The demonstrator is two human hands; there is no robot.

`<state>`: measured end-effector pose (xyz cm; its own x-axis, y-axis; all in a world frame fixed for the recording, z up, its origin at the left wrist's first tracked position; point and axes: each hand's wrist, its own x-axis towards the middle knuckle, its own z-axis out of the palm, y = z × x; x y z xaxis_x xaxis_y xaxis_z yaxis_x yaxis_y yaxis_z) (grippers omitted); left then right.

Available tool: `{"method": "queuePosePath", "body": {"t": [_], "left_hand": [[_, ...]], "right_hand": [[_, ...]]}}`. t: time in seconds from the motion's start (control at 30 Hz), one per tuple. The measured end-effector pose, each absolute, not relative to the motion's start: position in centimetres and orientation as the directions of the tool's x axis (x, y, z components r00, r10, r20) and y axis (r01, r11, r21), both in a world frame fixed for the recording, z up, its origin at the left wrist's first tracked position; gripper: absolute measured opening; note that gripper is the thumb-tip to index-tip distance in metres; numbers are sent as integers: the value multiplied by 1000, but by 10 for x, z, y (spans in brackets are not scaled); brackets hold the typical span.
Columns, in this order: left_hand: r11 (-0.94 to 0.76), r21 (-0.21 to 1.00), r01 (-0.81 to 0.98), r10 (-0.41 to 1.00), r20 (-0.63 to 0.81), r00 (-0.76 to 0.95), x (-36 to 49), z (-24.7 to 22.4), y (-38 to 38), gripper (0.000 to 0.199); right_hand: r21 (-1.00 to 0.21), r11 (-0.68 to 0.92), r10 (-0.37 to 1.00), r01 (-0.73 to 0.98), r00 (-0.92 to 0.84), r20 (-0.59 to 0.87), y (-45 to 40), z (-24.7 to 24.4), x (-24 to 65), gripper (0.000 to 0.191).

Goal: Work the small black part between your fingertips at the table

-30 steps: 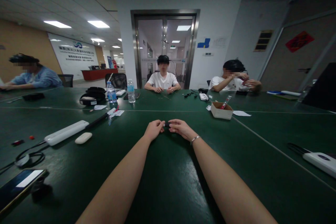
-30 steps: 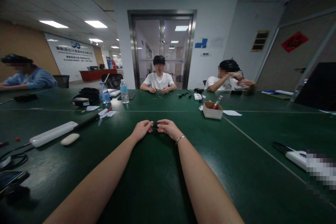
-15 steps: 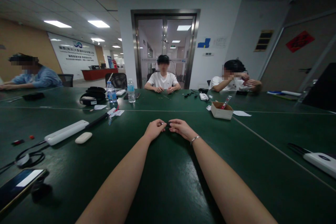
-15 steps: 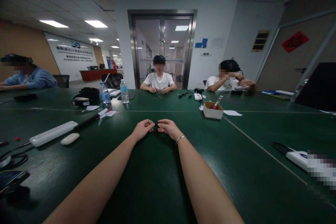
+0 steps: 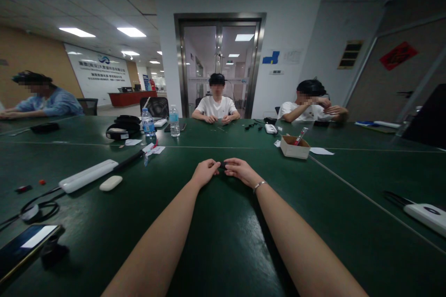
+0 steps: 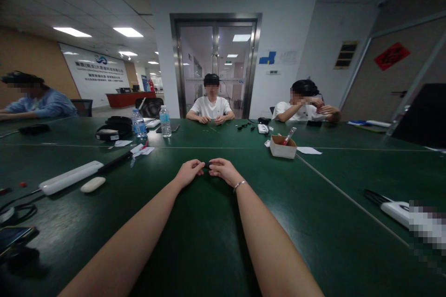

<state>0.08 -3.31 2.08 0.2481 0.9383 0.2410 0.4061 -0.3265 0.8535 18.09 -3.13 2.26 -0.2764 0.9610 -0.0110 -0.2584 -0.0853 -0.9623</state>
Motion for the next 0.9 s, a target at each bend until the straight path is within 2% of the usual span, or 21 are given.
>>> {"method": "queuePosePath", "body": {"t": [0.2,0.6,0.9], "left_hand": [[-348,822,450,933,254,255,0,20,-33,45],[-344,827,444,932,244,267,0,18,-29,49],[-324,793,517,943,223,248,-1,24,-34,54]], "right_hand": [[-963,-82,957,-257,-289,-5,-32,23,181,22],[-965,-62,954,-253,-298,16,-32,22,182,25],[-964,-61,948,-258,-318,25,-31,21,183,27]]}}
